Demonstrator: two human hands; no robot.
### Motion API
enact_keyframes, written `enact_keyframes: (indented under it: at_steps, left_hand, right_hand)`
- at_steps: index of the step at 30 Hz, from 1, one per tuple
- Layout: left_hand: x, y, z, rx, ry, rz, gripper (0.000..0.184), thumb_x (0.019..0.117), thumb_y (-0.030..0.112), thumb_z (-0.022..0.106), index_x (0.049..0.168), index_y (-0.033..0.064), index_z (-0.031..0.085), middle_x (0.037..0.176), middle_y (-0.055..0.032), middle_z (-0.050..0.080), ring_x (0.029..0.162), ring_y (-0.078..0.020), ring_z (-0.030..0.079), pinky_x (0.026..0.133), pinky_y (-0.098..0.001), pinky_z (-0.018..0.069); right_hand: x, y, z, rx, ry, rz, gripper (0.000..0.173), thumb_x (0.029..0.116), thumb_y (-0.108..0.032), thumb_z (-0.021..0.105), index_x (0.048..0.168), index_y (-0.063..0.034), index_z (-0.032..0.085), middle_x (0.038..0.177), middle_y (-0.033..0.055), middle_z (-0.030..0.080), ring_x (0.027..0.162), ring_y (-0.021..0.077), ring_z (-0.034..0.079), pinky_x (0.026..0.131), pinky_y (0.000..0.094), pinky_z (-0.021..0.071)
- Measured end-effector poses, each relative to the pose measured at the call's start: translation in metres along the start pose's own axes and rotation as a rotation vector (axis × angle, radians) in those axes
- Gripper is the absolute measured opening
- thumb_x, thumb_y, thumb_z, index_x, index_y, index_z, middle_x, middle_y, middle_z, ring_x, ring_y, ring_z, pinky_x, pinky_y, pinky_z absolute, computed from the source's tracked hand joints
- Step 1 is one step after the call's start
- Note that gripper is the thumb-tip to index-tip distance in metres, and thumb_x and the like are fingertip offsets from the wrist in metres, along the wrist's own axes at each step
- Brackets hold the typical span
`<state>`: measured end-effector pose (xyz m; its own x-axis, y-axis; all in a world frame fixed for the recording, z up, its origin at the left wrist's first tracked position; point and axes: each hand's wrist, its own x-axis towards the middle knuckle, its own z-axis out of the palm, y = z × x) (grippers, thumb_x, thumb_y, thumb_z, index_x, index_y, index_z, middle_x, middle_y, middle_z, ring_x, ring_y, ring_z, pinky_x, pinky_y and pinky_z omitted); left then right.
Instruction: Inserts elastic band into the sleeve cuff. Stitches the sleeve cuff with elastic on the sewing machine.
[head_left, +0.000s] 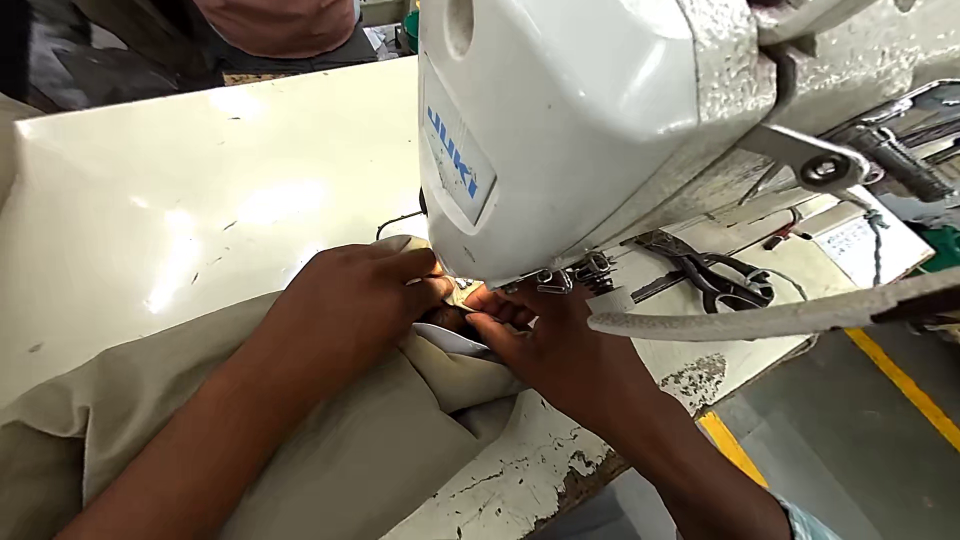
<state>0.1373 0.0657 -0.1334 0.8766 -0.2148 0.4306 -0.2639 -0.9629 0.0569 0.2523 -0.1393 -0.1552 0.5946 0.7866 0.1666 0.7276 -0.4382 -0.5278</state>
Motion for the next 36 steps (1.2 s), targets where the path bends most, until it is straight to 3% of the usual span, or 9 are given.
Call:
enact_keyframes:
  at_steps: [4, 11, 19, 24, 30, 32, 36]
  left_hand:
    - [-0.0023, -0.0030, 0.0028, 0.026, 0.038, 0.060, 0.020, 0.0907, 0.011, 0.057, 0.086, 0.0125, 0.076, 0.078, -0.0014, 0.065, 0.064, -0.0193, 0.062, 0.054, -0.0335, 0.0489]
    - [-0.0018, -0.0065, 0.0093, -0.117, 0.087, -0.086, 0.016, 0.0885, 0.017, 0.062, 0.081, 0.0174, 0.075, 0.073, 0.0045, 0.062, 0.061, -0.0084, 0.059, 0.051, -0.0270, 0.0442]
    - [0.0001, -0.0075, 0.0084, -0.123, 0.062, -0.029, 0.017, 0.0840, 0.012, 0.060, 0.082, 0.0168, 0.076, 0.073, 0.0020, 0.059, 0.060, -0.0117, 0.058, 0.049, -0.0291, 0.0432]
    - [0.0003, -0.0059, 0.0073, -0.065, 0.069, -0.012, 0.018, 0.0867, 0.015, 0.058, 0.082, 0.0159, 0.075, 0.081, 0.0006, 0.067, 0.066, -0.0144, 0.064, 0.052, -0.0316, 0.0478]
    - [-0.0013, -0.0072, 0.0073, -0.064, 0.043, 0.014, 0.018, 0.0884, 0.012, 0.057, 0.086, 0.0161, 0.075, 0.073, 0.0001, 0.061, 0.063, -0.0164, 0.061, 0.052, -0.0325, 0.0466]
    - [-0.0009, -0.0072, 0.0083, -0.058, 0.044, 0.014, 0.019, 0.0869, 0.011, 0.057, 0.087, 0.0156, 0.076, 0.074, -0.0002, 0.062, 0.063, -0.0166, 0.062, 0.052, -0.0324, 0.0477]
    - [-0.0011, -0.0077, 0.0091, -0.051, 0.034, 0.002, 0.020, 0.0855, 0.012, 0.057, 0.084, 0.0157, 0.077, 0.072, -0.0001, 0.060, 0.061, -0.0168, 0.061, 0.050, -0.0329, 0.0461]
  right_hand:
    - [-0.0004, -0.0009, -0.0002, 0.002, 0.012, 0.030, 0.013, 0.0880, -0.033, 0.071, 0.094, -0.0221, 0.075, 0.077, -0.0106, 0.066, 0.070, 0.0035, 0.063, 0.062, 0.0282, 0.0527]
    - [0.0009, 0.0004, 0.0011, 0.028, 0.031, 0.040, 0.010, 0.0859, -0.033, 0.072, 0.091, -0.0240, 0.073, 0.077, -0.0120, 0.066, 0.070, 0.0022, 0.063, 0.060, 0.0278, 0.0530]
    - [0.0009, -0.0006, 0.0017, 0.008, 0.008, 0.000, 0.007, 0.0866, -0.029, 0.071, 0.088, -0.0244, 0.076, 0.079, -0.0112, 0.067, 0.071, 0.0034, 0.063, 0.060, 0.0304, 0.0527]
    - [0.0021, -0.0032, -0.0012, -0.028, -0.018, -0.037, 0.009, 0.0866, -0.028, 0.070, 0.091, -0.0237, 0.077, 0.080, -0.0096, 0.068, 0.070, 0.0046, 0.064, 0.060, 0.0314, 0.0535]
    - [-0.0020, 0.0000, -0.0016, -0.067, 0.002, -0.045, 0.019, 0.0923, -0.039, 0.066, 0.094, -0.0215, 0.072, 0.078, -0.0087, 0.065, 0.070, 0.0062, 0.063, 0.059, 0.0304, 0.0528]
    - [-0.0023, -0.0012, -0.0019, -0.086, 0.030, -0.053, 0.023, 0.0906, -0.039, 0.068, 0.094, -0.0169, 0.073, 0.077, -0.0052, 0.067, 0.069, 0.0094, 0.065, 0.059, 0.0329, 0.0543]
    - [-0.0008, -0.0019, 0.0001, -0.056, 0.052, -0.055, 0.017, 0.0916, -0.033, 0.066, 0.097, -0.0202, 0.076, 0.081, -0.0071, 0.068, 0.071, 0.0067, 0.064, 0.060, 0.0302, 0.0541]
